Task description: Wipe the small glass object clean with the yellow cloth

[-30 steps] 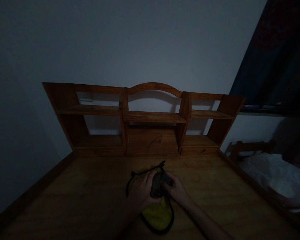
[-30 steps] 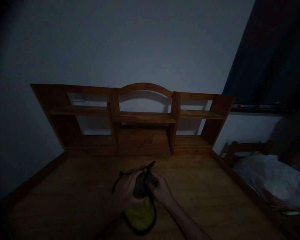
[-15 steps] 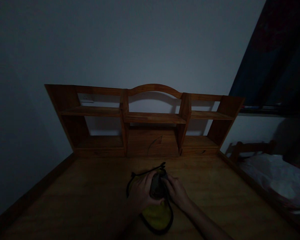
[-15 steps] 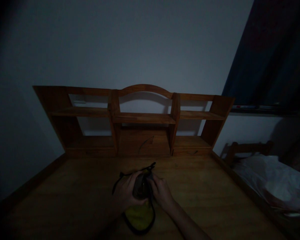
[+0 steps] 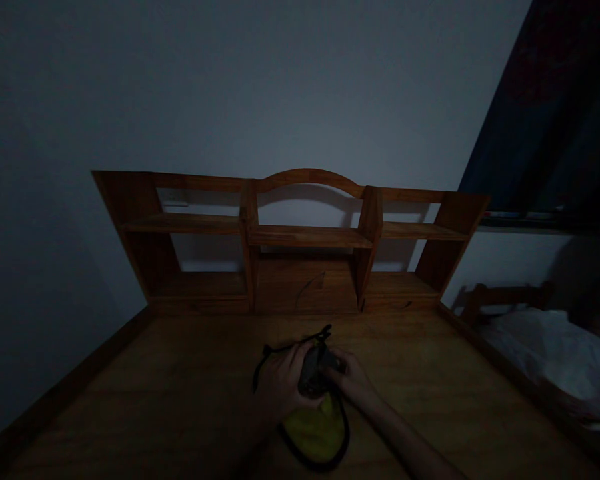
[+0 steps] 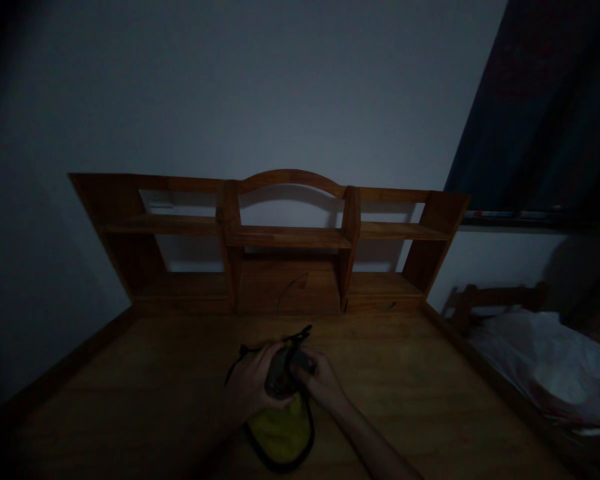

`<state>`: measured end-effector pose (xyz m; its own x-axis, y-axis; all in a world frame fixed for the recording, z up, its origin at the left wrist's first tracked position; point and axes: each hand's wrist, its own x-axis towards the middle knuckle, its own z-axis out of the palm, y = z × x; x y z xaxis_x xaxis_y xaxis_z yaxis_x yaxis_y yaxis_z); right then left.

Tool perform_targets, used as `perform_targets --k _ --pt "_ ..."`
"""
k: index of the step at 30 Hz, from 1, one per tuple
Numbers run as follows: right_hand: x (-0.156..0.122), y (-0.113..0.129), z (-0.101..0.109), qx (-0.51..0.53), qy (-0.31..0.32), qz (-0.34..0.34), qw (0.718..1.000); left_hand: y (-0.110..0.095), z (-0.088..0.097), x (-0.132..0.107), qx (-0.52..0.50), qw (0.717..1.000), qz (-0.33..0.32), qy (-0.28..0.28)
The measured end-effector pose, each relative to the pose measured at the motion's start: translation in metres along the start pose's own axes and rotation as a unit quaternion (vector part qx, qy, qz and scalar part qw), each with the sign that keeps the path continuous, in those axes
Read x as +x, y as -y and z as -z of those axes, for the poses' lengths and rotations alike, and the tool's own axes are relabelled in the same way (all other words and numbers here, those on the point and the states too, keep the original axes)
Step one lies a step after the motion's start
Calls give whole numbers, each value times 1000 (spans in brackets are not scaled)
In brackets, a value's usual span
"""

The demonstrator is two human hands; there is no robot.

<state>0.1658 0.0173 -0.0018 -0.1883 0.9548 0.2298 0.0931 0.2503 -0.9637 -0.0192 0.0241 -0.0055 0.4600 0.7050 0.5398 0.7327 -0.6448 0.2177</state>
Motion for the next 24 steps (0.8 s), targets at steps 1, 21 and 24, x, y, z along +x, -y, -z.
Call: perform_targets --k 1,21,24 --pt "-1 0 0 -9 -1 4 1000 -1 0 0 0 1000 -4 -2" --pt "-10 9 2 -188 -10 67 980 -7 6 1 -6 1000 -19 -3" --pt "-10 8 2 -161 -5 65 985 -5 5 0 -2 1000 -14 2"
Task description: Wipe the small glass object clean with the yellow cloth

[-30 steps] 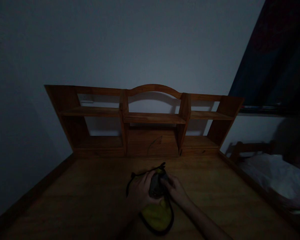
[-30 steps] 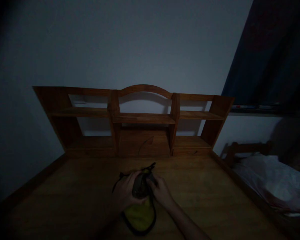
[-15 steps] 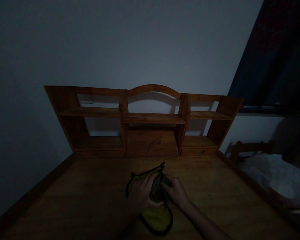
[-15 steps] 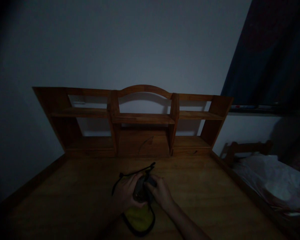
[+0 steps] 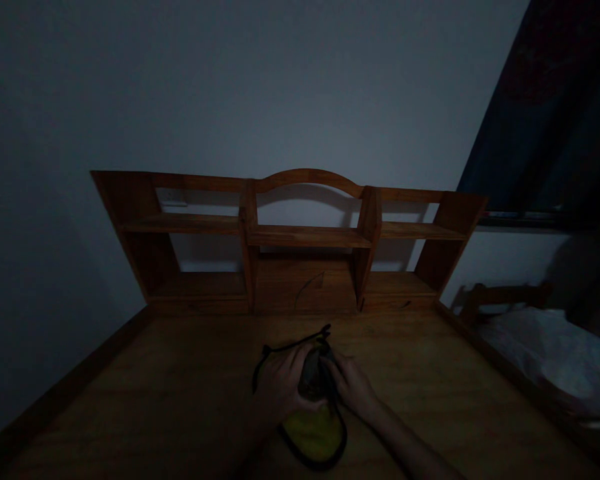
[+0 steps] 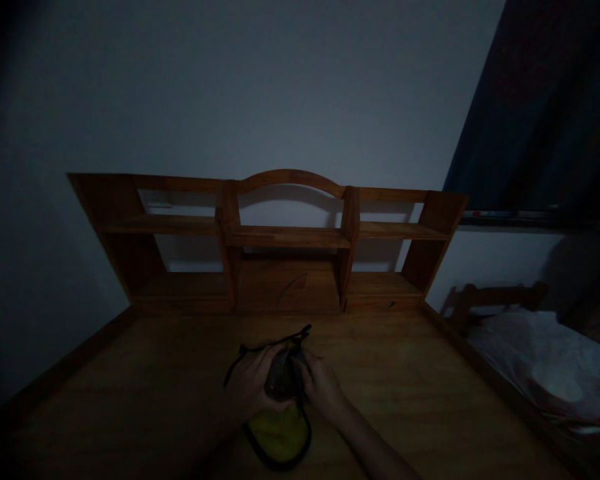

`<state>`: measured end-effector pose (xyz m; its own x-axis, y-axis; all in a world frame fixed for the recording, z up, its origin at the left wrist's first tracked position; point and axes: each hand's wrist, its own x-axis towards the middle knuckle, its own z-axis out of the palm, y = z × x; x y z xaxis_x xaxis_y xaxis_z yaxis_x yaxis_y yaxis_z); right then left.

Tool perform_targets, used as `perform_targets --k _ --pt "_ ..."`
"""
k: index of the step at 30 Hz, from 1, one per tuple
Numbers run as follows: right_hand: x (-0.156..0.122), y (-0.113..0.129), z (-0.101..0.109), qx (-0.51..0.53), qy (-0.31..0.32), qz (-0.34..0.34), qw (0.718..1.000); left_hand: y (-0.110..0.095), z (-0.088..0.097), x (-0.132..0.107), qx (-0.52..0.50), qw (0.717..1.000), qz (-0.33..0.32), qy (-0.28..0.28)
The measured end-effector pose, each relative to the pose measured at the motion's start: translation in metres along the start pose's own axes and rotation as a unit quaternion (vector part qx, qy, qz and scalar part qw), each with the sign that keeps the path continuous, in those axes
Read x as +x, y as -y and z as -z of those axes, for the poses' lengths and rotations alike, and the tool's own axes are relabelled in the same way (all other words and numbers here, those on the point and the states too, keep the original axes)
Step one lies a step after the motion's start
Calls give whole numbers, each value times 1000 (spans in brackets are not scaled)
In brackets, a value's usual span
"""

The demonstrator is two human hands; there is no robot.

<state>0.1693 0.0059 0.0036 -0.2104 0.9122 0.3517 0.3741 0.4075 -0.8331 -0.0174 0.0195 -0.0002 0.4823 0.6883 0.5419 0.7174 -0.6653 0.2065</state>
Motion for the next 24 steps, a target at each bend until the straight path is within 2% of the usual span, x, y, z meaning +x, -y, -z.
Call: perform_targets --k 5,8,11,14,24 --pt "5 -5 -2 133 8 -47 990 3 -2 -1 -3 1000 -1 -11" --pt "6 -6 -3 154 10 -69 986 4 -1 -1 -8 1000 -10 -21" --pt "4 -3 -4 162 18 -45 986 3 0 -1 3 999 -24 -25" --pt "1 3 -4 129 18 -13 991 2 1 -1 6 999 -27 -19" --pt "-2 5 1 -27 -13 -11 999 -4 4 0 -44 999 4 -6"
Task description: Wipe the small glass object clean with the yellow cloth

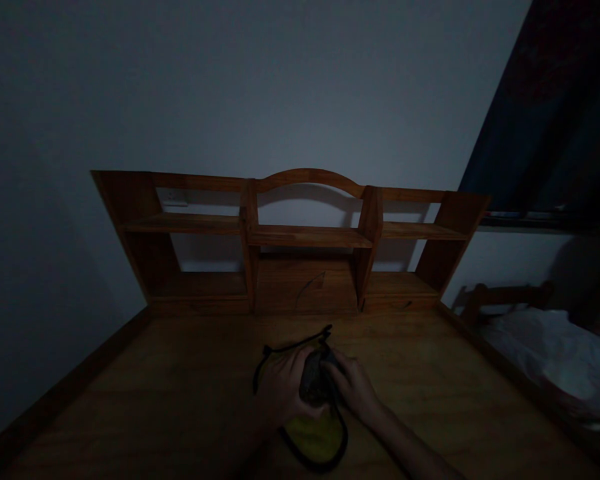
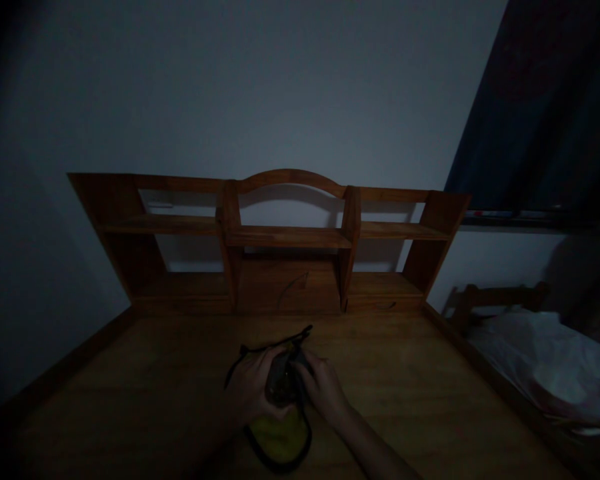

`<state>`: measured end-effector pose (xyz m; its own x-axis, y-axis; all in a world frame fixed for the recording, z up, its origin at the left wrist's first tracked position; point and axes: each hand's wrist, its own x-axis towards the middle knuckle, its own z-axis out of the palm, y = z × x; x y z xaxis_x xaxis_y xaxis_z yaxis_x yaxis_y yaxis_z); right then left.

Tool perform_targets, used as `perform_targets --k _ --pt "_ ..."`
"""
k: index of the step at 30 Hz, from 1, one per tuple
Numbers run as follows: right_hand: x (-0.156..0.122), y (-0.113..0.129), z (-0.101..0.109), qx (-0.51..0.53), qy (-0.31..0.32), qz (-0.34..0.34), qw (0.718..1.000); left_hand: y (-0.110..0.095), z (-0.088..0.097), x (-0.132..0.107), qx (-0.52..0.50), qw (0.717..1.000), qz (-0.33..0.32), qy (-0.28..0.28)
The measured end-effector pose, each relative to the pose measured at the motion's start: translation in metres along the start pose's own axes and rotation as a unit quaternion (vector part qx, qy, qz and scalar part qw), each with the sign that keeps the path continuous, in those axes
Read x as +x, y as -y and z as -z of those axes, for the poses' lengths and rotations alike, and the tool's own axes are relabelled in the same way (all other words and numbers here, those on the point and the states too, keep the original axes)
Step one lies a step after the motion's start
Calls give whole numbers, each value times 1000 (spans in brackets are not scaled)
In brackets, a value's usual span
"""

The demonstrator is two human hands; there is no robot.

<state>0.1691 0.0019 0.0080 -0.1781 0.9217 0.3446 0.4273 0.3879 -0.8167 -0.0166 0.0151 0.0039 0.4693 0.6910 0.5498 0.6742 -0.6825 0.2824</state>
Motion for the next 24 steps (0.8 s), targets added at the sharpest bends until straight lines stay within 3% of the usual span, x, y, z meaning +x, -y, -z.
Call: perform_targets --k 4,11,24 --pt "1 -1 -1 9 -5 -4 1000 0 0 -1 1 1000 6 4" --pt "6 3 -7 120 -23 -31 992 0 1 -1 30 999 -10 -45" --pt "8 -5 -4 231 41 -50 971 -3 5 -1 38 997 18 -60"
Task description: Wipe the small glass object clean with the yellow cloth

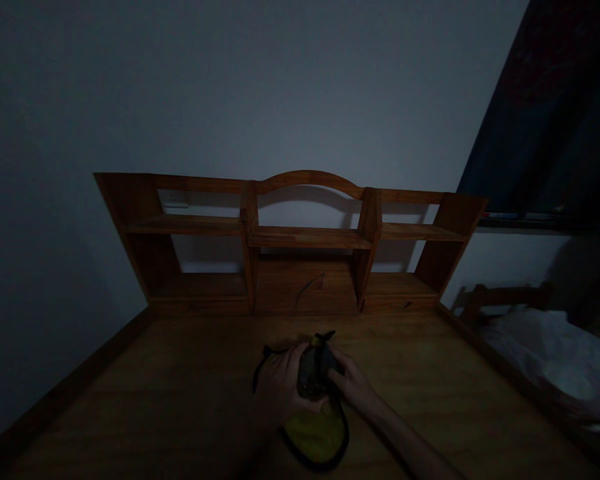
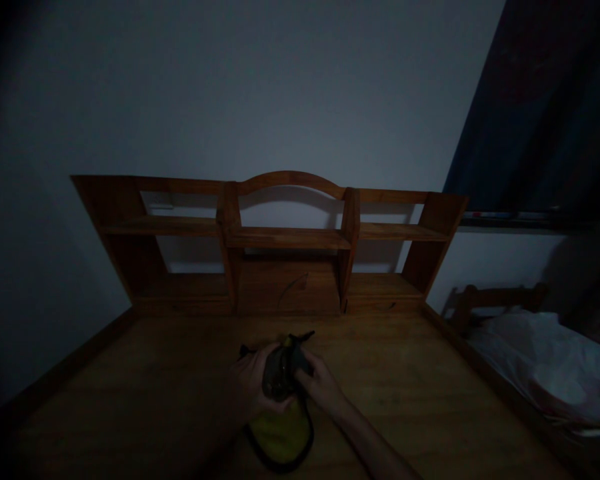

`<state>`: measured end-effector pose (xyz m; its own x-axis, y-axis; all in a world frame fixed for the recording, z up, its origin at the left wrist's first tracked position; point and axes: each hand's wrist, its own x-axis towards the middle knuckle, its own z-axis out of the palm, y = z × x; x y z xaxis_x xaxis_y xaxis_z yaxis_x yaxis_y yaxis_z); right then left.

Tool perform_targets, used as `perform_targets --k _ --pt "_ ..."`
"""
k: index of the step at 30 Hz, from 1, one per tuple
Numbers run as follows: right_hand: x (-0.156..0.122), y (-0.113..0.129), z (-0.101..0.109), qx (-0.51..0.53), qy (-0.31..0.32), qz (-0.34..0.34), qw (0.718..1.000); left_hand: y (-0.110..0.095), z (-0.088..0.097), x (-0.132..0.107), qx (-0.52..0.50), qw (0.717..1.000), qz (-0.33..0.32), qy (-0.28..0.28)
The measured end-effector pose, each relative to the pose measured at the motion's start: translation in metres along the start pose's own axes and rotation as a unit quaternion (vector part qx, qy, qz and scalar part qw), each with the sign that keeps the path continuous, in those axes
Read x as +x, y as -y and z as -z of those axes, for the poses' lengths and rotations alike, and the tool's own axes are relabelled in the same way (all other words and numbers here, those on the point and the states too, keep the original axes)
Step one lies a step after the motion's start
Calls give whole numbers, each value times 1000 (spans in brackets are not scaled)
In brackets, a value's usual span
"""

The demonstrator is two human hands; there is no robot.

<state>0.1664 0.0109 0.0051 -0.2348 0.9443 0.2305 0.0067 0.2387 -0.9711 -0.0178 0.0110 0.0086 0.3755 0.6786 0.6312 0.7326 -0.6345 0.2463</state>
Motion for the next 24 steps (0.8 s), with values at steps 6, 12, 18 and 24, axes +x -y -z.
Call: perform_targets --k 6,12,18,24 --pt "1 -13 3 89 3 -43 995 3 2 1 -46 997 66 22" --pt "1 -6 4 115 37 -41 992 5 1 0 -52 996 65 24" --pt "-1 -3 2 11 0 19 1000 4 -3 -1 13 1000 -22 14" --pt "-4 -4 0 -134 -50 42 989 -1 -1 1 38 995 -87 -14"
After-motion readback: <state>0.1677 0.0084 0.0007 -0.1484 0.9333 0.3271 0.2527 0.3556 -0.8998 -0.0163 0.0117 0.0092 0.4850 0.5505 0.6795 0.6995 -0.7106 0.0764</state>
